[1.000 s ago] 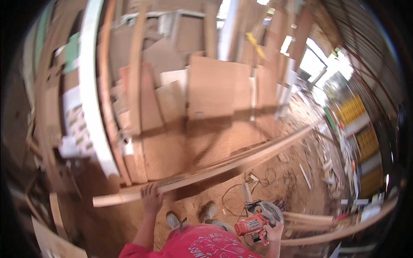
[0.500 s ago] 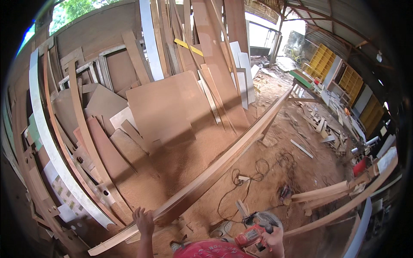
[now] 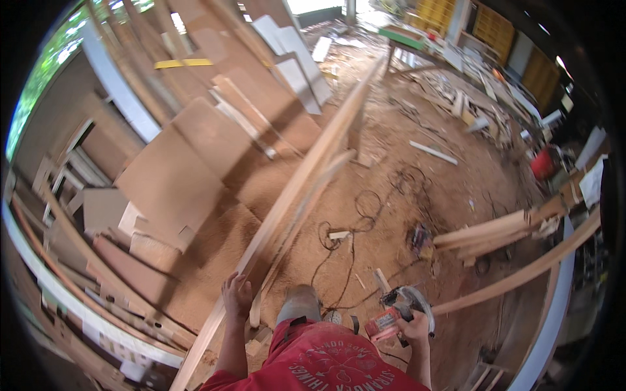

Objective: The person cuts a long wood plank using a circular saw, then picks up the wood piece.

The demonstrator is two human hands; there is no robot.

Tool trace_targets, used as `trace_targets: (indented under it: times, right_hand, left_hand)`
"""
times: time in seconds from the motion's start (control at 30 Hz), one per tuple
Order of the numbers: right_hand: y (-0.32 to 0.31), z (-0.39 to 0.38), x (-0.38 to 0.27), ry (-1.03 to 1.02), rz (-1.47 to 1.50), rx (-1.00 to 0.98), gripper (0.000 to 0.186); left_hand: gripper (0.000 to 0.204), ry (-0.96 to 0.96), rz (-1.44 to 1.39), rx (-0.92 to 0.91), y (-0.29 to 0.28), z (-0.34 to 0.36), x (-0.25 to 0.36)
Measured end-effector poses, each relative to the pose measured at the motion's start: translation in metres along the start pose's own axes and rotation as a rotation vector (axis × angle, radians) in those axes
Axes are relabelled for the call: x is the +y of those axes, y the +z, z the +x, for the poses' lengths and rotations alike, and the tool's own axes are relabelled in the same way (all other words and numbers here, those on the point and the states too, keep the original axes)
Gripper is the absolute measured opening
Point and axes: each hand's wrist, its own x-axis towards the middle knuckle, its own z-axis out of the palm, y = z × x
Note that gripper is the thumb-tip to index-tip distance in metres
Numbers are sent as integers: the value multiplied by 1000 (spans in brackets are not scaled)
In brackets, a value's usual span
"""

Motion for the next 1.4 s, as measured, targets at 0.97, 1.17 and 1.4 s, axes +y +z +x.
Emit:
trace_targets:
  times: [0.97,1.17,1.4]
  right_hand:
    - [-41,551,-29,344,41,62,30]
    - [-10,689,37,352,-94,-68,38]
    - [80,871,169,265,-40,-132,36]
  left_hand:
    - [44,-118,-106,-140,429,528,275]
    - [31,-267,-109,-249,429,536,277]
    - [30,-245,-48,-129,443,522,238]
